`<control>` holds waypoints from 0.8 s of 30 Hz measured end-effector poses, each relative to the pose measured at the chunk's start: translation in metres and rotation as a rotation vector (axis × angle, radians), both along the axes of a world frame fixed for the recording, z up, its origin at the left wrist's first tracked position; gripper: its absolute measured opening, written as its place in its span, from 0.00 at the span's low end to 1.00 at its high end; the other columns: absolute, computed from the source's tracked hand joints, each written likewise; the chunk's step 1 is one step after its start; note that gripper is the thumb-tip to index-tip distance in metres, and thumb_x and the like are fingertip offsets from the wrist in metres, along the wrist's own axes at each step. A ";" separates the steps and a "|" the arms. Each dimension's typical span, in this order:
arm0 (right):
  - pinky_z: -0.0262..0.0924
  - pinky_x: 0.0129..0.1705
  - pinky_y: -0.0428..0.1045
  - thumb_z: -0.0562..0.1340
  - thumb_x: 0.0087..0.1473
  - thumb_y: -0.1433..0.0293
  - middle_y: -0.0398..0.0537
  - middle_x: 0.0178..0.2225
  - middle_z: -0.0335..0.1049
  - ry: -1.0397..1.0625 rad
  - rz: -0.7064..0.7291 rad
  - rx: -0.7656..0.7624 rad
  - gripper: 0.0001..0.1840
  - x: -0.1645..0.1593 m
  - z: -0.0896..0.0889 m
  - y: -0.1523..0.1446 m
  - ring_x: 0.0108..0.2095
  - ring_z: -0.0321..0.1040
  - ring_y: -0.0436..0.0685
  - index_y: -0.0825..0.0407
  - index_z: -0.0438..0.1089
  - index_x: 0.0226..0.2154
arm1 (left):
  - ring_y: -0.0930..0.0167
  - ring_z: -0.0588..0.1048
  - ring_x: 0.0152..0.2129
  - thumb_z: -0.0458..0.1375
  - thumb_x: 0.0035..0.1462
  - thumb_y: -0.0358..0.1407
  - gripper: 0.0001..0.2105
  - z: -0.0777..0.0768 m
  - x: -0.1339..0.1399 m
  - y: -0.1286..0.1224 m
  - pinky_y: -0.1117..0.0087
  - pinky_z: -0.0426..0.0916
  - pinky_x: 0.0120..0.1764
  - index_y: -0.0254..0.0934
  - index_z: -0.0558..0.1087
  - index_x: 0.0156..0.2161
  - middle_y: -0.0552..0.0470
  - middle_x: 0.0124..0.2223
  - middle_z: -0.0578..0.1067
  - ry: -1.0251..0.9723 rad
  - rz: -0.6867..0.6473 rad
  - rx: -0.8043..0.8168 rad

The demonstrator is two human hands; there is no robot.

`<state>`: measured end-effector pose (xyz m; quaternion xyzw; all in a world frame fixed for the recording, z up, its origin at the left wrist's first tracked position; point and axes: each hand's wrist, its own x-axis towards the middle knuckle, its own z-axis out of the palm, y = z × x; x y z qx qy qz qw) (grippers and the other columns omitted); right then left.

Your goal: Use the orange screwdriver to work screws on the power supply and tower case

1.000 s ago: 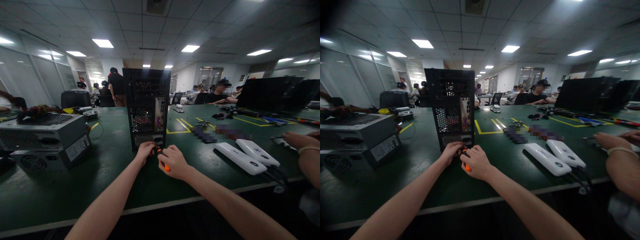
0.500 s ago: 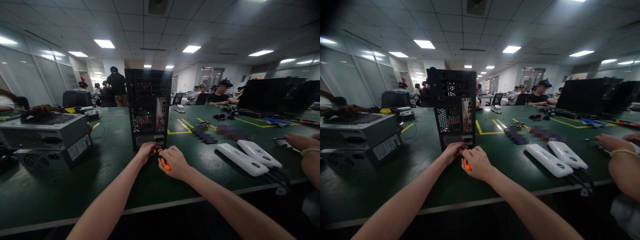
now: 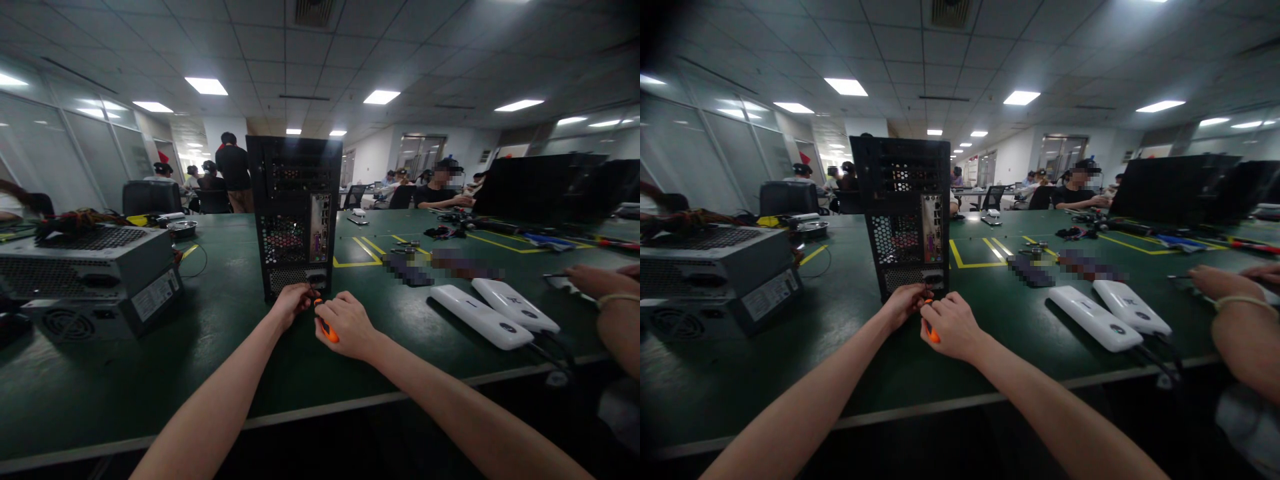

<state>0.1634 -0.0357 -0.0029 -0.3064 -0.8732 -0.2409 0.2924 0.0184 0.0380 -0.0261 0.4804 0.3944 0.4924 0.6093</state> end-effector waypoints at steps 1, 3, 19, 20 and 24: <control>0.46 0.37 0.50 0.52 0.48 0.69 0.45 0.24 0.61 -0.020 0.007 0.006 0.07 0.001 0.000 0.000 0.27 0.54 0.51 0.53 0.63 0.28 | 0.82 0.62 0.14 0.54 0.43 0.35 0.10 0.000 0.000 0.000 0.79 0.51 0.17 0.28 0.71 0.28 0.49 0.27 0.71 -0.001 0.002 -0.001; 0.45 0.37 0.50 0.53 0.46 0.69 0.45 0.25 0.60 -0.048 0.016 0.016 0.06 0.002 0.001 0.000 0.28 0.54 0.51 0.52 0.63 0.27 | 0.82 0.61 0.14 0.54 0.43 0.35 0.09 0.002 0.000 -0.001 0.79 0.50 0.16 0.28 0.71 0.28 0.48 0.27 0.71 -0.003 0.007 0.000; 0.47 0.36 0.49 0.52 0.49 0.69 0.45 0.24 0.63 0.100 -0.009 0.023 0.07 0.003 -0.001 0.004 0.27 0.57 0.50 0.54 0.63 0.29 | 0.82 0.62 0.13 0.55 0.43 0.33 0.08 0.005 0.001 -0.005 0.79 0.53 0.17 0.29 0.70 0.29 0.51 0.25 0.70 -0.038 0.025 -0.024; 0.47 0.36 0.49 0.52 0.49 0.69 0.45 0.24 0.63 0.110 -0.007 0.016 0.07 0.003 -0.002 0.004 0.27 0.57 0.50 0.54 0.63 0.29 | 0.82 0.62 0.13 0.55 0.43 0.33 0.08 0.005 0.001 -0.005 0.79 0.53 0.17 0.29 0.70 0.28 0.51 0.24 0.70 -0.037 0.024 -0.022; 0.48 0.36 0.49 0.52 0.49 0.69 0.45 0.25 0.63 0.110 0.016 -0.014 0.06 0.004 -0.002 0.006 0.28 0.57 0.51 0.54 0.62 0.29 | 0.82 0.61 0.13 0.55 0.43 0.34 0.07 0.003 0.001 -0.003 0.79 0.52 0.17 0.29 0.69 0.28 0.52 0.23 0.69 -0.038 0.013 -0.004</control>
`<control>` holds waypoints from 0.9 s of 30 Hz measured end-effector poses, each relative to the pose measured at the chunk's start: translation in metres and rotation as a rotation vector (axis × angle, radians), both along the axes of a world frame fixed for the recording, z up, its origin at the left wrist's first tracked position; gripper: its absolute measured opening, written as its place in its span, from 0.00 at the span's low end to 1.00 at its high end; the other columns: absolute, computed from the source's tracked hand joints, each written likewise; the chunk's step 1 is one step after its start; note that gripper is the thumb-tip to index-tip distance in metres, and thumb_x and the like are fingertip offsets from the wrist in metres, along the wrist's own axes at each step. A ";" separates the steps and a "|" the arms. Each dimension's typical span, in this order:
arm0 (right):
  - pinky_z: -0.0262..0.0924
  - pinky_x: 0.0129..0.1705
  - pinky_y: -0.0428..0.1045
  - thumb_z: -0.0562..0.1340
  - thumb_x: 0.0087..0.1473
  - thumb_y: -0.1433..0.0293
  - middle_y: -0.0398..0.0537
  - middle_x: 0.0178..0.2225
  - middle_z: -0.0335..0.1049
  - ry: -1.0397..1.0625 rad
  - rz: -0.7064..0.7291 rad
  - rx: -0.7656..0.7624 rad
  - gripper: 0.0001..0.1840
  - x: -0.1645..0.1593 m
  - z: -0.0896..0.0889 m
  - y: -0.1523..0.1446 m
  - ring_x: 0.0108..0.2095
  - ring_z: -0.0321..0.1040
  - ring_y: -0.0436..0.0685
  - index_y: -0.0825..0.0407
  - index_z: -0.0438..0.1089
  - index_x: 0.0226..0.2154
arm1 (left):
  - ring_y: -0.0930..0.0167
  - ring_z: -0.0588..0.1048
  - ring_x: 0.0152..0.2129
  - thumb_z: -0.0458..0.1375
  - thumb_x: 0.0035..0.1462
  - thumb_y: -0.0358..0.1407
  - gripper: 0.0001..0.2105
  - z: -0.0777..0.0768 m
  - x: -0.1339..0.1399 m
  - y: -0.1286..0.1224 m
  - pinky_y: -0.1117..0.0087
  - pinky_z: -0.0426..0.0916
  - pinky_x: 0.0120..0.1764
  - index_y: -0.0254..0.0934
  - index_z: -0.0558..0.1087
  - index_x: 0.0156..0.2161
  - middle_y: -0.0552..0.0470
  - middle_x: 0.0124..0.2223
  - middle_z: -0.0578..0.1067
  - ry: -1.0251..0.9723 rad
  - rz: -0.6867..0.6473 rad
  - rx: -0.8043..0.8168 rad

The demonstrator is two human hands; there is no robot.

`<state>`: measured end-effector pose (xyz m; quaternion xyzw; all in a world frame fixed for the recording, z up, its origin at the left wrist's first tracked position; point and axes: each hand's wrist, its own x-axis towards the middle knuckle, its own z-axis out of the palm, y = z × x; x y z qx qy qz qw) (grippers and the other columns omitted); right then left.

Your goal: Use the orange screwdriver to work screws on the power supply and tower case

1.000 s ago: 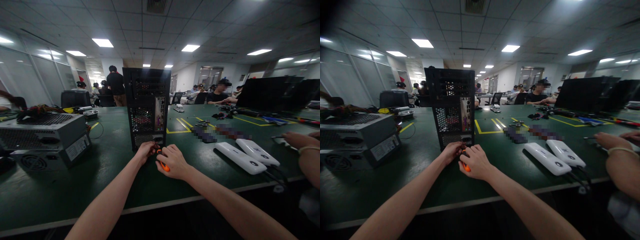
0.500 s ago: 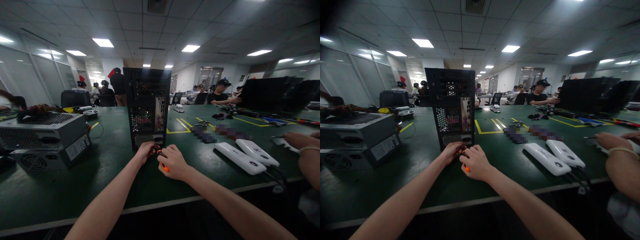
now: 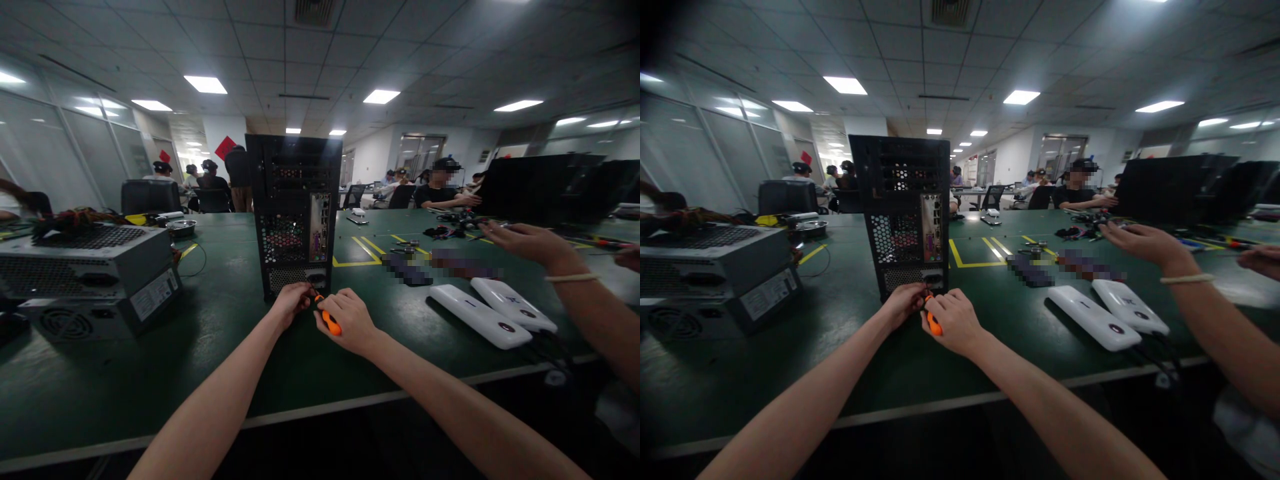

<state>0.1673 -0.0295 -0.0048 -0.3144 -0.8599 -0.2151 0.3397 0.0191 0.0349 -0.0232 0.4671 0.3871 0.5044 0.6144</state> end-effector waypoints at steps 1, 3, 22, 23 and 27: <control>0.48 0.36 0.49 0.52 0.49 0.69 0.45 0.26 0.63 -0.005 0.001 -0.007 0.06 0.000 0.000 0.000 0.28 0.57 0.51 0.54 0.62 0.30 | 0.82 0.62 0.13 0.55 0.43 0.34 0.08 0.000 0.000 0.000 0.79 0.52 0.17 0.29 0.69 0.28 0.52 0.23 0.69 0.003 -0.003 0.002; 0.48 0.37 0.49 0.52 0.48 0.69 0.46 0.26 0.62 -0.011 -0.006 -0.017 0.06 0.000 0.002 -0.001 0.28 0.56 0.51 0.54 0.62 0.29 | 0.83 0.61 0.13 0.55 0.43 0.34 0.08 0.000 0.000 0.000 0.80 0.52 0.17 0.29 0.69 0.28 0.51 0.24 0.69 0.019 -0.005 0.001; 0.47 0.37 0.49 0.53 0.47 0.71 0.44 0.25 0.61 -0.019 -0.040 0.008 0.04 0.000 0.003 -0.003 0.28 0.54 0.51 0.53 0.62 0.28 | 0.82 0.62 0.13 0.54 0.44 0.32 0.07 0.005 0.001 -0.005 0.79 0.52 0.17 0.30 0.69 0.29 0.52 0.24 0.69 0.035 -0.004 0.005; 0.46 0.36 0.49 0.53 0.47 0.71 0.44 0.25 0.60 -0.031 -0.042 0.008 0.04 0.000 0.004 -0.004 0.28 0.54 0.51 0.52 0.62 0.28 | 0.82 0.62 0.13 0.54 0.44 0.32 0.07 0.006 0.002 -0.005 0.79 0.52 0.17 0.30 0.69 0.29 0.52 0.23 0.69 0.038 -0.005 0.004; 0.46 0.35 0.49 0.55 0.45 0.70 0.45 0.27 0.58 -0.082 -0.026 -0.028 0.05 0.001 0.006 -0.005 0.30 0.53 0.52 0.52 0.63 0.28 | 0.81 0.63 0.13 0.53 0.45 0.32 0.08 0.007 0.002 -0.006 0.78 0.53 0.17 0.29 0.70 0.31 0.51 0.23 0.69 0.056 -0.031 0.001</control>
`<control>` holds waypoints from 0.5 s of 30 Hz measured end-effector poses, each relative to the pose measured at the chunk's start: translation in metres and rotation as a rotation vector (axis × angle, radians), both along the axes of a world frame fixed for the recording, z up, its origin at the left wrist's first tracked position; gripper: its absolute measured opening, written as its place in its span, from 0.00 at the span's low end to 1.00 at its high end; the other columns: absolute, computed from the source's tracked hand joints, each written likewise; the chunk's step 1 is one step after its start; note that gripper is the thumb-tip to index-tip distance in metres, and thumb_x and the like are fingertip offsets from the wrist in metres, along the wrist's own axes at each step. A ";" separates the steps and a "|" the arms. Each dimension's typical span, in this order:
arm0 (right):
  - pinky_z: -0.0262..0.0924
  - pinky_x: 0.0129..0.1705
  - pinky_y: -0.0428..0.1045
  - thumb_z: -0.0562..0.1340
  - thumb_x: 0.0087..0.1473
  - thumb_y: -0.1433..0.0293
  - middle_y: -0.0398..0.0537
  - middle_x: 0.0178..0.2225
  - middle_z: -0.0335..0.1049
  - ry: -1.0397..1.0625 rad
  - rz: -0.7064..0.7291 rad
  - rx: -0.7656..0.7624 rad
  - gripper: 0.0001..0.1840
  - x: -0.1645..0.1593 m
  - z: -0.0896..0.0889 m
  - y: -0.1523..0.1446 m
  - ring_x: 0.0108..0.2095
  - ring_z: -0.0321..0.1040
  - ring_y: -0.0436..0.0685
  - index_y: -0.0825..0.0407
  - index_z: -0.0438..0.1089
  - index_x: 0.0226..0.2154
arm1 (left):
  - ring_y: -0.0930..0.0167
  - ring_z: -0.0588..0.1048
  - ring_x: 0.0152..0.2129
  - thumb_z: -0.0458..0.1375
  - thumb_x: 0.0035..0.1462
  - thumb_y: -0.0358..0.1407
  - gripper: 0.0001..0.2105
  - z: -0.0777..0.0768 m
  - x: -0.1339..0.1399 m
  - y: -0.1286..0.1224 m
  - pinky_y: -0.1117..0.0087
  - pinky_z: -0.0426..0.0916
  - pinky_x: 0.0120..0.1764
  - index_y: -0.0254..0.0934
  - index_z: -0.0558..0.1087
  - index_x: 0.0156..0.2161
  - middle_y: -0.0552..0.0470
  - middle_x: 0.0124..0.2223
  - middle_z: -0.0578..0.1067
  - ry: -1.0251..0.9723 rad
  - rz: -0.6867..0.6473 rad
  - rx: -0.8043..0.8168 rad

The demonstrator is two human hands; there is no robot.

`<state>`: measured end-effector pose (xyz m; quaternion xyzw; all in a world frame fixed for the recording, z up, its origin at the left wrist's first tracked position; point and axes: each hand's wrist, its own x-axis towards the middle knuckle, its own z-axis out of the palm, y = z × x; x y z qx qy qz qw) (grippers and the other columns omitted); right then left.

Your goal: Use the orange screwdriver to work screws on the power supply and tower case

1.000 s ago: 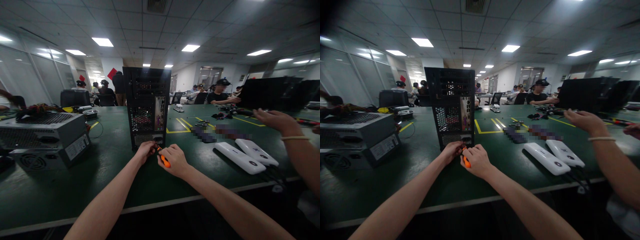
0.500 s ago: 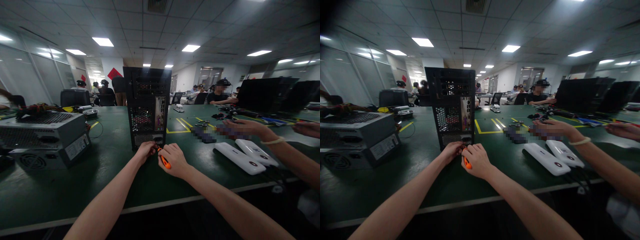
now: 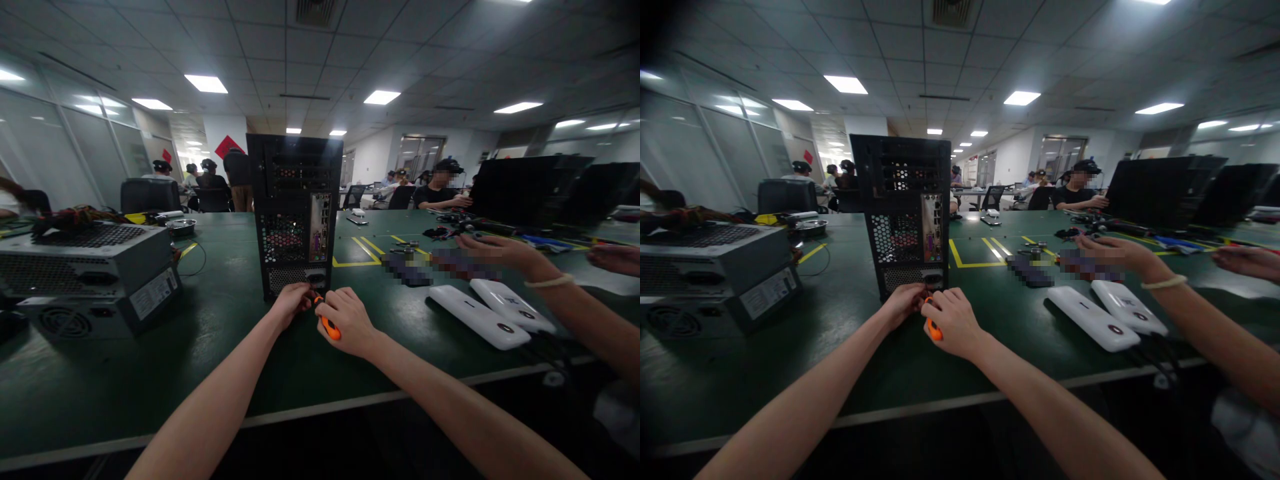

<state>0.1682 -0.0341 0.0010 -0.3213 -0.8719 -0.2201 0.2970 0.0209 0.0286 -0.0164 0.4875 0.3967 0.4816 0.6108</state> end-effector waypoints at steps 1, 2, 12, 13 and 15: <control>0.46 0.35 0.49 0.55 0.45 0.70 0.45 0.27 0.58 -0.003 0.007 -0.010 0.05 0.000 0.000 0.000 0.30 0.53 0.52 0.52 0.62 0.28 | 0.81 0.63 0.13 0.53 0.45 0.32 0.08 0.000 0.000 0.000 0.78 0.52 0.17 0.29 0.70 0.31 0.51 0.24 0.69 0.004 -0.015 0.005; 0.46 0.35 0.49 0.55 0.45 0.70 0.45 0.27 0.58 0.003 0.013 -0.016 0.05 0.000 0.000 0.000 0.30 0.53 0.52 0.52 0.62 0.28 | 0.81 0.63 0.13 0.53 0.45 0.33 0.09 -0.001 0.000 0.001 0.79 0.52 0.17 0.29 0.70 0.31 0.51 0.24 0.69 0.007 -0.029 0.011; 0.48 0.35 0.49 0.54 0.46 0.70 0.45 0.26 0.60 0.099 0.012 0.001 0.04 -0.002 -0.001 0.001 0.28 0.55 0.51 0.53 0.61 0.26 | 0.83 0.59 0.13 0.57 0.43 0.41 0.13 -0.007 -0.003 0.006 0.80 0.48 0.16 0.30 0.68 0.28 0.56 0.18 0.64 -0.002 -0.104 0.035; 0.48 0.35 0.49 0.54 0.46 0.70 0.45 0.26 0.60 0.105 0.013 0.001 0.04 -0.002 -0.002 0.001 0.28 0.55 0.51 0.53 0.61 0.26 | 0.83 0.58 0.12 0.57 0.43 0.41 0.13 -0.007 -0.003 0.007 0.80 0.48 0.16 0.30 0.68 0.27 0.57 0.17 0.62 -0.008 -0.118 0.024; 0.48 0.34 0.48 0.53 0.46 0.70 0.45 0.25 0.60 0.119 0.009 -0.003 0.04 -0.002 -0.002 0.001 0.28 0.56 0.51 0.53 0.61 0.26 | 0.83 0.56 0.11 0.57 0.43 0.40 0.12 -0.007 -0.003 0.007 0.80 0.46 0.16 0.30 0.68 0.26 0.58 0.15 0.60 -0.028 -0.134 0.009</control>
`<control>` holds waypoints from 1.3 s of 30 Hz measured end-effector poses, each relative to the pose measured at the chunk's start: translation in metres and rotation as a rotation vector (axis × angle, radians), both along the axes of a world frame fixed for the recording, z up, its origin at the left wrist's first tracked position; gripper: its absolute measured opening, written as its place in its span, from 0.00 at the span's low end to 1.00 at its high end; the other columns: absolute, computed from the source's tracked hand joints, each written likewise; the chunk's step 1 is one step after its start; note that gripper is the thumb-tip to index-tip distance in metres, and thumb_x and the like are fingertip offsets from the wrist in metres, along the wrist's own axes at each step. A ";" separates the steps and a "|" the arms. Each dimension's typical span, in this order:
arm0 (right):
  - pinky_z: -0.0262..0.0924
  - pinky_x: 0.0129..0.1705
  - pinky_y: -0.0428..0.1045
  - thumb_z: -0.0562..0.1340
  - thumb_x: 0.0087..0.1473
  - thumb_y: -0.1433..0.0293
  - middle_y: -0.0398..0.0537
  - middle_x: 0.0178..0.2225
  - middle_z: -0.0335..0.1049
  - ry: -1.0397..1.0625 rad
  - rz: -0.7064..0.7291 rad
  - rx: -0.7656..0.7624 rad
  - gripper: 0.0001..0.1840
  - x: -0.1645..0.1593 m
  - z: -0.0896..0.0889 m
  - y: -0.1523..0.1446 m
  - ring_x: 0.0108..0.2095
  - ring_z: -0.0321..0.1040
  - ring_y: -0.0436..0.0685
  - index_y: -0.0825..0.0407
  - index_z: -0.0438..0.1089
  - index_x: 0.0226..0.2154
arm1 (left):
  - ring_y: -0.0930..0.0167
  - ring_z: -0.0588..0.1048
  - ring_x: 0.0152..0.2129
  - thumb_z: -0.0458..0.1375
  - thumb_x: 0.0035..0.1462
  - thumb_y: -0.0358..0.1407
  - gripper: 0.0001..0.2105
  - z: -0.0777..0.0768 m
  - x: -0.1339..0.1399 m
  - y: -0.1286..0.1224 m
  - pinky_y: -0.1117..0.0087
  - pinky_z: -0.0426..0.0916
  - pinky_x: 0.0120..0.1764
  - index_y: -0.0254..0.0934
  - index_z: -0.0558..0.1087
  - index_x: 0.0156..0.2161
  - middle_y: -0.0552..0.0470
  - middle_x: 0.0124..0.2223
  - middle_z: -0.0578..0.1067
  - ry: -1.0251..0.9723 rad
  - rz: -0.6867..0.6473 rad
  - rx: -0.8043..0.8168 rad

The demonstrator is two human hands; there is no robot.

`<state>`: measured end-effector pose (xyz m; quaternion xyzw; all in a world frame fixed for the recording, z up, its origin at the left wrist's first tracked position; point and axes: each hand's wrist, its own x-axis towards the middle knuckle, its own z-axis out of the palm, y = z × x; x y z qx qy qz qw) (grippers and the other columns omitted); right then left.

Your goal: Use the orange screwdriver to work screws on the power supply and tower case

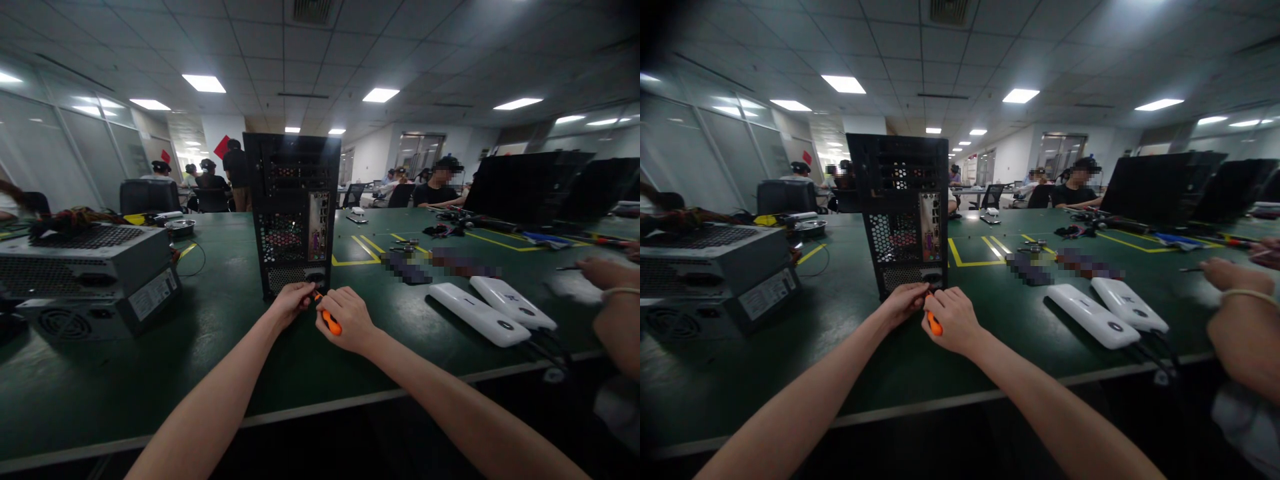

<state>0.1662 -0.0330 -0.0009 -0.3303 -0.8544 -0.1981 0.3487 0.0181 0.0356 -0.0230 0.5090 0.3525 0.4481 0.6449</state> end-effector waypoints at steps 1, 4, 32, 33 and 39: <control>0.48 0.34 0.48 0.53 0.46 0.70 0.45 0.25 0.60 0.004 -0.005 -0.002 0.04 0.000 0.000 0.000 0.28 0.56 0.51 0.53 0.61 0.26 | 0.84 0.55 0.11 0.57 0.43 0.39 0.12 0.000 0.000 0.000 0.80 0.46 0.15 0.30 0.68 0.26 0.59 0.15 0.60 -0.010 0.000 -0.006; 0.49 0.35 0.49 0.53 0.47 0.68 0.46 0.26 0.61 -0.008 -0.013 0.000 0.06 -0.001 0.000 -0.002 0.28 0.57 0.52 0.53 0.62 0.27 | 0.84 0.54 0.10 0.58 0.43 0.38 0.11 0.002 0.002 -0.001 0.80 0.45 0.15 0.29 0.68 0.26 0.59 0.15 0.59 -0.028 0.008 -0.014; 0.50 0.32 0.47 0.52 0.49 0.70 0.45 0.24 0.63 -0.013 0.006 0.003 0.04 0.000 -0.002 0.000 0.26 0.58 0.50 0.54 0.60 0.29 | 0.82 0.63 0.15 0.52 0.42 0.26 0.07 -0.004 0.002 0.001 0.80 0.53 0.16 0.28 0.71 0.28 0.47 0.28 0.71 -0.082 0.101 -0.027; 0.50 0.32 0.47 0.52 0.49 0.70 0.45 0.25 0.63 -0.031 0.016 0.002 0.04 0.000 -0.002 0.000 0.26 0.58 0.51 0.54 0.60 0.28 | 0.82 0.63 0.15 0.52 0.42 0.26 0.07 -0.004 0.002 0.001 0.81 0.54 0.16 0.28 0.71 0.28 0.47 0.29 0.72 -0.082 0.110 -0.028; 0.50 0.35 0.49 0.54 0.45 0.73 0.46 0.28 0.61 -0.150 0.058 0.018 0.04 0.002 0.000 -0.001 0.31 0.56 0.53 0.53 0.62 0.28 | 0.82 0.63 0.15 0.52 0.42 0.26 0.08 -0.008 0.004 0.004 0.81 0.53 0.16 0.29 0.71 0.30 0.47 0.30 0.72 -0.108 0.148 -0.049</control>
